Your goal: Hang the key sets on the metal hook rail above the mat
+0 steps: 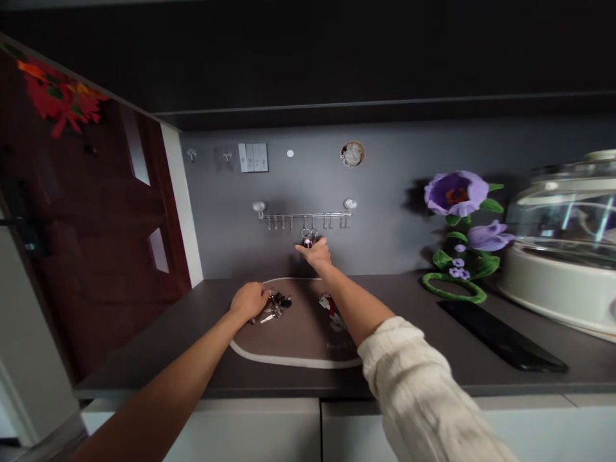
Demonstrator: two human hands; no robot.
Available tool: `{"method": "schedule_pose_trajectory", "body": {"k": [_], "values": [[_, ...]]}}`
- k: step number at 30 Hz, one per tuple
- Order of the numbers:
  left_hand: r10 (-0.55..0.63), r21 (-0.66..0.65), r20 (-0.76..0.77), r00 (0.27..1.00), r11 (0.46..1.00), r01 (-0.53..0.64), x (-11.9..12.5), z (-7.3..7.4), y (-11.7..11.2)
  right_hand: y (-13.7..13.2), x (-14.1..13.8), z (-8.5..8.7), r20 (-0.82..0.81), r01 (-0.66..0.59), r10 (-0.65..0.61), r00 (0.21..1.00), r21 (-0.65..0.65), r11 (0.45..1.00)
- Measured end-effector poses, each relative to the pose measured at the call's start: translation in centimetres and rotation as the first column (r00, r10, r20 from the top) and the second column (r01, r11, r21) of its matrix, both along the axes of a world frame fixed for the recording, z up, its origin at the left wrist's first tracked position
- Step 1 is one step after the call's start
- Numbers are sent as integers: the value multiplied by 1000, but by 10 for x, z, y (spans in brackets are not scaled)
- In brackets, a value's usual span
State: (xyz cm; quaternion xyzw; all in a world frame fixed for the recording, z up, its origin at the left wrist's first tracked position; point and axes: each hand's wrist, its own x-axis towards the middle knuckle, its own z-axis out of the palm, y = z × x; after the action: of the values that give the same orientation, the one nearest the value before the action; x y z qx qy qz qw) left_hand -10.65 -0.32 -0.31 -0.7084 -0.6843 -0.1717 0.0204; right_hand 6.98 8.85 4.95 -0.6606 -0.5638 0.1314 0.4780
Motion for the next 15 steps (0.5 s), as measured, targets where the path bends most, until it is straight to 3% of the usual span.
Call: {"method": "schedule_pose_trajectory", "body": {"k": [4, 9, 12, 15], "values": [[-23, 18, 48, 999, 1000, 22, -1, -1, 3, 3, -11, -1, 50, 89, -90, 995, 10, 996], [-95, -71, 237, 967, 991, 115, 0, -4, 6, -10, 0, 2, 23, -26, 24, 999, 100, 995], [-109, -131, 358, 927, 978, 165, 0, -9, 10, -16, 7, 15, -74, -137, 147, 986, 130, 982], [-120, -111, 387, 914, 978, 175, -1, -12, 13, -17, 6, 40, -71, -162, 174, 982, 144, 976]]}}
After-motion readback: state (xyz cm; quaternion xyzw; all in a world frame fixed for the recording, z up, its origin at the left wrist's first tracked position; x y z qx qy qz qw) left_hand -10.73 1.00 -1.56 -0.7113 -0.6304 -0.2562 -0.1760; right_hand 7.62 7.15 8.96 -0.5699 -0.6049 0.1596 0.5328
